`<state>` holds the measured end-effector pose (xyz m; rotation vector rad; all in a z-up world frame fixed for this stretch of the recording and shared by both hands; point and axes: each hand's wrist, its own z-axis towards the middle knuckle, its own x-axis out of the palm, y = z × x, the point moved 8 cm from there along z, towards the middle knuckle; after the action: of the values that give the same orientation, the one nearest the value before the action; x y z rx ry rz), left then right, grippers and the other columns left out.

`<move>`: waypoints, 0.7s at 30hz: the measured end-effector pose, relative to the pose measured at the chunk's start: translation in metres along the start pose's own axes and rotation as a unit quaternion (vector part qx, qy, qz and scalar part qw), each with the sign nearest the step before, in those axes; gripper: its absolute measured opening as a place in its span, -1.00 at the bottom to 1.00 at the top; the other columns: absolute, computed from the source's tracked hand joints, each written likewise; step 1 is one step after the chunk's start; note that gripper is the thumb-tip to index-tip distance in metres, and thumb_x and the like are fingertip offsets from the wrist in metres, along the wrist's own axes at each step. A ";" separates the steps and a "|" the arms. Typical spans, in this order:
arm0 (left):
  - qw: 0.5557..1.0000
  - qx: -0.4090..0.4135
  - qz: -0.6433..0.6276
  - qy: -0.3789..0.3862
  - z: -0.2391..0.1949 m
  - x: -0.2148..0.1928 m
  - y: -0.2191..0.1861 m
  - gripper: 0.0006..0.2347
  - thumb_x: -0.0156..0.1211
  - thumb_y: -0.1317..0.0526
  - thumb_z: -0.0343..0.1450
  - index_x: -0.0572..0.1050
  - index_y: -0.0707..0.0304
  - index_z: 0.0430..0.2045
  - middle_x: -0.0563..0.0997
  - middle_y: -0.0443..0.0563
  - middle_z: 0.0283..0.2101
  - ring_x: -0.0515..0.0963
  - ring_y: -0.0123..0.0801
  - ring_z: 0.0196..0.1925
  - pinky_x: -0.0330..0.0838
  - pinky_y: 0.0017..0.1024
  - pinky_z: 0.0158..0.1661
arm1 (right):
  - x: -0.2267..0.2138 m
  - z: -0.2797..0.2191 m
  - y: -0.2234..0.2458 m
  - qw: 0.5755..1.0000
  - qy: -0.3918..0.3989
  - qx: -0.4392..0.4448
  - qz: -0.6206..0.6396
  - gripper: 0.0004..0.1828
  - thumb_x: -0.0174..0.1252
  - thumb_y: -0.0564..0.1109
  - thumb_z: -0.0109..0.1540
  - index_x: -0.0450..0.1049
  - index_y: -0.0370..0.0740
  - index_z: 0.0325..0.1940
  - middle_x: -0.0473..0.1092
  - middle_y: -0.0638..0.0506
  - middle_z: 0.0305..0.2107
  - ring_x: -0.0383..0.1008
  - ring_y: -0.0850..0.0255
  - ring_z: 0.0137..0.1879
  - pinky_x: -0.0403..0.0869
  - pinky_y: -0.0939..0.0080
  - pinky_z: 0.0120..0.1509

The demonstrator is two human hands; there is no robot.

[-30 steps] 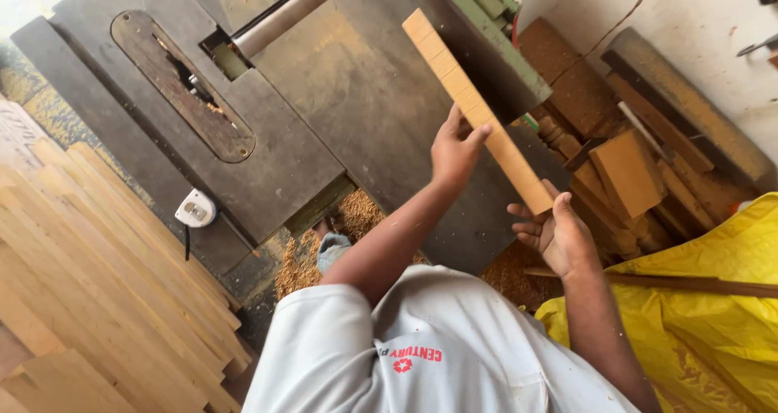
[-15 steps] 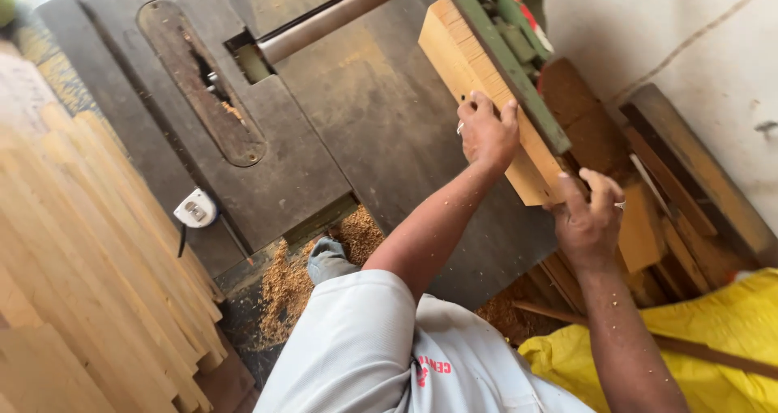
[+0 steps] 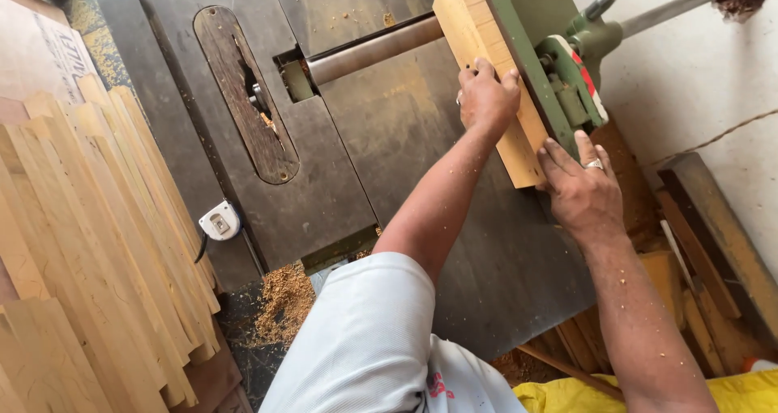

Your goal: Operating a jointer to flatten the faces of a wooden board.

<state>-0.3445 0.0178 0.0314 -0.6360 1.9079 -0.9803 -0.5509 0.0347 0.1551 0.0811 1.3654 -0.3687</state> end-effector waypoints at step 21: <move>0.999 0.020 0.013 -0.032 0.160 -0.048 -0.030 -0.56 0.19 -0.09 0.38 0.46 0.16 0.04 0.43 0.23 0.16 0.57 0.09 0.12 0.49 -0.10 0.10 | 0.044 0.149 -0.002 0.994 -0.017 -0.009 0.108 -0.50 0.32 -0.14 0.21 0.54 -0.19 0.25 0.44 0.01 0.27 0.34 -0.19 0.44 0.38 -0.08 0.49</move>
<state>-0.1804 -0.0247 0.0290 -0.6110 1.8322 -0.9680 -0.4044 -0.0160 0.1447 0.2051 1.3111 -0.1753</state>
